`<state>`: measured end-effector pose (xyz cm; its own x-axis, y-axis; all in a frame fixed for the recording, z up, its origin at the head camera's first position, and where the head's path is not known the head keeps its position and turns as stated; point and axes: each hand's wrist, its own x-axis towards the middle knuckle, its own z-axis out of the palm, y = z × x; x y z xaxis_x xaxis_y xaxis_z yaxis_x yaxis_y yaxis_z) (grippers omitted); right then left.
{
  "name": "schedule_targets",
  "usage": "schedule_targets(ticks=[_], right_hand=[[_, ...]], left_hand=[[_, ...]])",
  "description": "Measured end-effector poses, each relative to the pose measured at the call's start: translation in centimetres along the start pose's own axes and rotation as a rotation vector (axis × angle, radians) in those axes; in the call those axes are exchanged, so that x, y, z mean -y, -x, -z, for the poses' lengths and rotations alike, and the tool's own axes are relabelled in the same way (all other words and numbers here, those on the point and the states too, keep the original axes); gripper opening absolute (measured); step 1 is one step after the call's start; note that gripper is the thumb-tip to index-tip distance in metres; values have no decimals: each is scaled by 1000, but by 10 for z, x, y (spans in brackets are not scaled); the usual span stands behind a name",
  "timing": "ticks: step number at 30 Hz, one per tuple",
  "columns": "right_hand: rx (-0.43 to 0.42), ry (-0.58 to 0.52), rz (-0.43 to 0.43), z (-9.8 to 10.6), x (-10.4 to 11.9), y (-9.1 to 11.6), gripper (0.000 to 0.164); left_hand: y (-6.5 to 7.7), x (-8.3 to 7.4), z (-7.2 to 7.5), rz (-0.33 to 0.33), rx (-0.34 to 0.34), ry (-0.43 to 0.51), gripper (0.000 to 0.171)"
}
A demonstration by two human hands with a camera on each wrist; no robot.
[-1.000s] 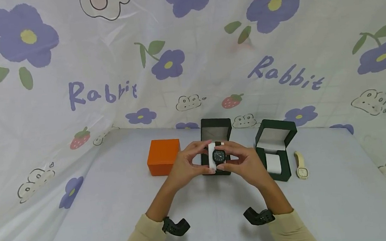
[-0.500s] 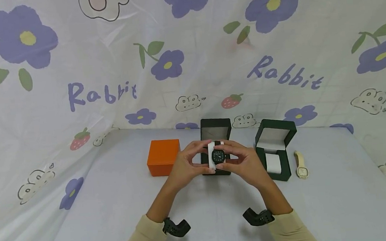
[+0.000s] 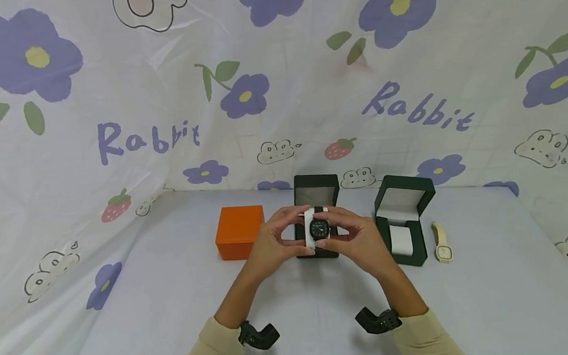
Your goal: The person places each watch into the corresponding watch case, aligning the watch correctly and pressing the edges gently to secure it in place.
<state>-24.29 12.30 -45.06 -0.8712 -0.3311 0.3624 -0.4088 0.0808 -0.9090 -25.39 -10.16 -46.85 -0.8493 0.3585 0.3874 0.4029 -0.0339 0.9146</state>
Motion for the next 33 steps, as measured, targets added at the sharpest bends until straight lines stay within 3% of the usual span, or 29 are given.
schedule_targets(ticks=[10, 33], right_hand=[[88, 142, 7, 10, 2, 1, 89], [162, 133, 42, 17, 4, 2, 81]], left_hand=[[-2, -2, 2, 40, 4, 8, 79], [-1, 3, 3, 17, 70, 5, 78]])
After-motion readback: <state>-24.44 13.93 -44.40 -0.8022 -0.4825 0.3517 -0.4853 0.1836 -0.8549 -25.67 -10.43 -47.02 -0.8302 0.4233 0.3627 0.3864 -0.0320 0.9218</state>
